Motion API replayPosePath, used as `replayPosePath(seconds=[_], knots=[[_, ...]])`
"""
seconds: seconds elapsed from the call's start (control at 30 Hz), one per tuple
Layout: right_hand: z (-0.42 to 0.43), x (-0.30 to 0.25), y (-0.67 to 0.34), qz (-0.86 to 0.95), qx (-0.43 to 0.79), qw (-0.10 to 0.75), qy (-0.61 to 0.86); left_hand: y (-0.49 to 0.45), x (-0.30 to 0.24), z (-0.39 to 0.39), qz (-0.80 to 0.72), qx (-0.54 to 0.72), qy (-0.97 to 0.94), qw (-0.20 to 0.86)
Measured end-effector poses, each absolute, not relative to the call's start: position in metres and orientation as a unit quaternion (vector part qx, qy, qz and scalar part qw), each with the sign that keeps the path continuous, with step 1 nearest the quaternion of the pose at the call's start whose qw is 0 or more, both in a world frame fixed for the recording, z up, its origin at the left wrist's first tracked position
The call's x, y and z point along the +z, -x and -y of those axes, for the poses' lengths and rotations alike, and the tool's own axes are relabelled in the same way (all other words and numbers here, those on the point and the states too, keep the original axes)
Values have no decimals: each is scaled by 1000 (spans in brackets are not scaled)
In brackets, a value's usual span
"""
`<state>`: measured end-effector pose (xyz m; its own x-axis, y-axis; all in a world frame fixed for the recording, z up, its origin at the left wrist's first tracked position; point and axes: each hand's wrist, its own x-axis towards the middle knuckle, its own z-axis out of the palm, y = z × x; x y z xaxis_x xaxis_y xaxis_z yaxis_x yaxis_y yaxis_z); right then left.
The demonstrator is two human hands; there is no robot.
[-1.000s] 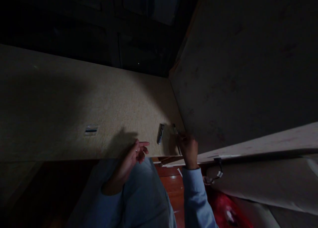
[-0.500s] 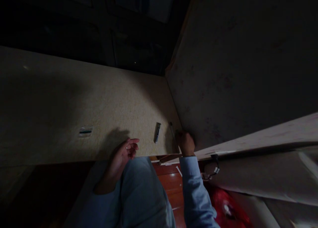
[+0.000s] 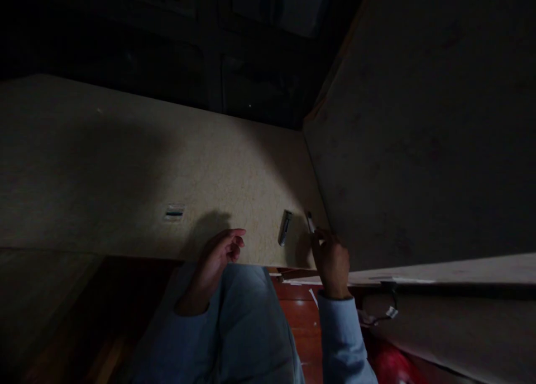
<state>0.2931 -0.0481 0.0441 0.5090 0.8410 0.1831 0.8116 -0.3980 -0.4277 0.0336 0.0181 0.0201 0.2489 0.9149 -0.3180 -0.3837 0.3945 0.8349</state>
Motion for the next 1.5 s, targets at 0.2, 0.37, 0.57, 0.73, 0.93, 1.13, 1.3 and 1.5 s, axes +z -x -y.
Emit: replayPosePath(seconds=[0.2, 0.37, 0.57, 0.73, 0.93, 1.13, 1.3, 1.5], knots=[[41, 35, -217, 624, 124, 380, 671, 4, 20, -32, -502, 540, -379, 559], [23, 21, -164, 668, 203, 400, 594, 57, 3, -46, -631, 569, -475, 228], [-2, -10, -150, 672, 206, 386, 597, 84, -16, -56, -718, 406, -563, 49], [-1, -20, -149, 677, 168, 397, 597, 72, -19, -60, -757, 338, -556, 61], [2, -20, -147, 683, 156, 405, 588, 66, -21, -59, -754, 368, -543, 41], [2, -21, -147, 686, 148, 401, 589, 65, -21, -57, -744, 382, -548, 35], [3, -19, -147, 693, 150, 398, 582, 76, -22, -69, -705, 365, -606, 44], [1, -20, -144, 696, 123, 390, 591, 104, -26, -89, -638, 317, -694, 106]])
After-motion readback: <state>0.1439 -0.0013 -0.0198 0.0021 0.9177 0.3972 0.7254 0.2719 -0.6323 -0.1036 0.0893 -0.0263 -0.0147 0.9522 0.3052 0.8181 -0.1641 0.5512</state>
